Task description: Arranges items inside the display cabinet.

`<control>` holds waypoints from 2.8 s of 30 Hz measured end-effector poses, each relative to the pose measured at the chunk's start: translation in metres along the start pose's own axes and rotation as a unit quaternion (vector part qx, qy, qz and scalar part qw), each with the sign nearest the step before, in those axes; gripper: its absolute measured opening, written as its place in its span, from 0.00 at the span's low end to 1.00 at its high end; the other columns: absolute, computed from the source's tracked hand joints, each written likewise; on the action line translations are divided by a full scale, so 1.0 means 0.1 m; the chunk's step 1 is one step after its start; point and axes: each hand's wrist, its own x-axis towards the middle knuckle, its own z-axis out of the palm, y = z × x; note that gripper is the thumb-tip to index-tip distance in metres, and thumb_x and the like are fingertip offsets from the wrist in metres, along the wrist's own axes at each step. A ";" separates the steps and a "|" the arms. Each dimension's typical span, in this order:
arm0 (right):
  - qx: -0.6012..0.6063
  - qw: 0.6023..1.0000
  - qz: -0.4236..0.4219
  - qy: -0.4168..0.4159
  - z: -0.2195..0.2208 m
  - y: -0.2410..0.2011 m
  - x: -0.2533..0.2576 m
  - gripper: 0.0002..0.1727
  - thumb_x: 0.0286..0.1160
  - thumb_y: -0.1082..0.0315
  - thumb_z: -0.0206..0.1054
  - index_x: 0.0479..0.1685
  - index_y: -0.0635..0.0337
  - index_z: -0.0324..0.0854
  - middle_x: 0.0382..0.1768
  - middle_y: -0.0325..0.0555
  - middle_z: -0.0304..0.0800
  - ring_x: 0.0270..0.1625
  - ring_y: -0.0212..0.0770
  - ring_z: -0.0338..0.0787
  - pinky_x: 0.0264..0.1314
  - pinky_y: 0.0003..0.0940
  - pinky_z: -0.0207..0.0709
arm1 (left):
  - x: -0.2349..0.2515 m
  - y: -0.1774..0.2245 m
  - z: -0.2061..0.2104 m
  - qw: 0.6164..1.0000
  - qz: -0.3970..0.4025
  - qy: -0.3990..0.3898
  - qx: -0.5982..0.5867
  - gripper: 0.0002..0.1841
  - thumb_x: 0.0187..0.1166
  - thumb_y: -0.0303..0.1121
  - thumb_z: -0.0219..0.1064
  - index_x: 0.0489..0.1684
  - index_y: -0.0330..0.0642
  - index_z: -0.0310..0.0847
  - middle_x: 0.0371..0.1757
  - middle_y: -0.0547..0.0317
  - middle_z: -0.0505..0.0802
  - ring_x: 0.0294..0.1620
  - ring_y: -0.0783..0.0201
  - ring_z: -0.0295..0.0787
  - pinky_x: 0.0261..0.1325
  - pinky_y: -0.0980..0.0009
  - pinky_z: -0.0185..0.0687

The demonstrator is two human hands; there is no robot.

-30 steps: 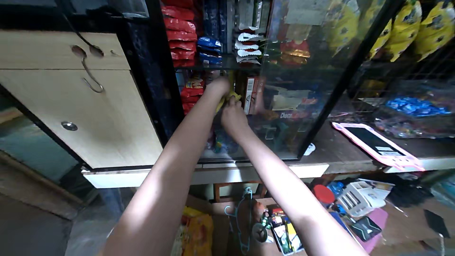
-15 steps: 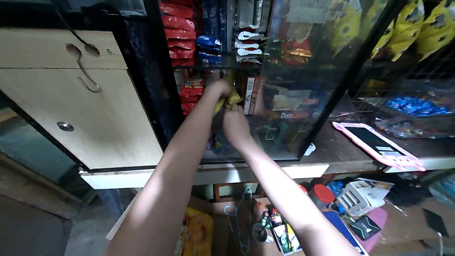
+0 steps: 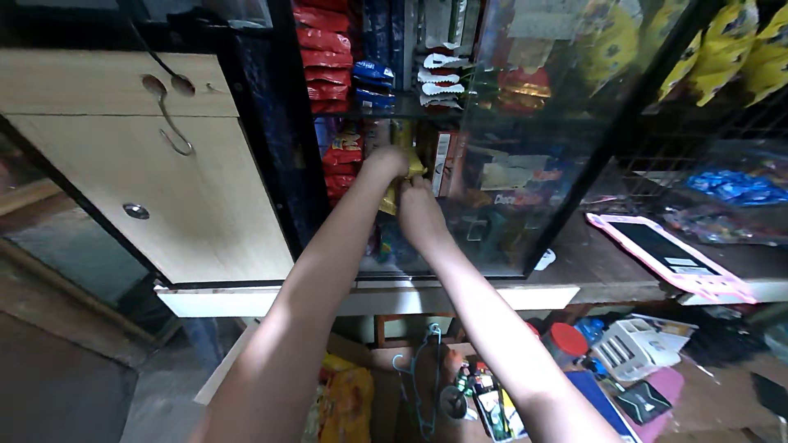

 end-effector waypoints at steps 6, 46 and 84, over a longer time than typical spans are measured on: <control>0.016 0.999 -0.029 0.024 0.04 0.08 -0.10 0.13 0.78 0.77 0.65 0.57 0.74 0.84 0.60 0.67 0.84 0.69 0.63 0.83 0.70 0.51 0.79 | 0.01 -0.10 0.06 1.000 -0.024 0.008 -0.002 0.22 0.78 0.29 0.68 0.65 0.21 0.76 0.69 0.25 0.81 0.72 0.31 0.78 0.67 0.31 0.72; 0.010 0.999 0.001 0.046 0.11 0.03 0.33 0.35 0.81 0.75 0.60 0.88 0.72 0.55 0.86 0.73 0.58 0.88 0.66 0.63 0.86 0.53 0.62 | 0.33 -0.06 0.09 0.981 -0.069 0.025 -0.181 0.22 0.92 0.39 0.52 0.70 0.29 0.77 0.74 0.35 0.82 0.77 0.44 0.77 0.77 0.45 0.67; 0.369 0.924 0.023 0.097 -0.35 0.11 0.33 0.27 0.95 0.58 0.45 0.82 0.66 0.66 0.77 0.64 0.75 0.77 0.53 0.78 0.78 0.50 0.70 | -0.16 -0.25 0.31 0.799 -0.015 0.052 -0.599 0.27 0.83 0.42 0.66 0.76 0.37 0.69 0.52 0.48 0.89 0.47 0.61 0.89 0.53 0.62 0.87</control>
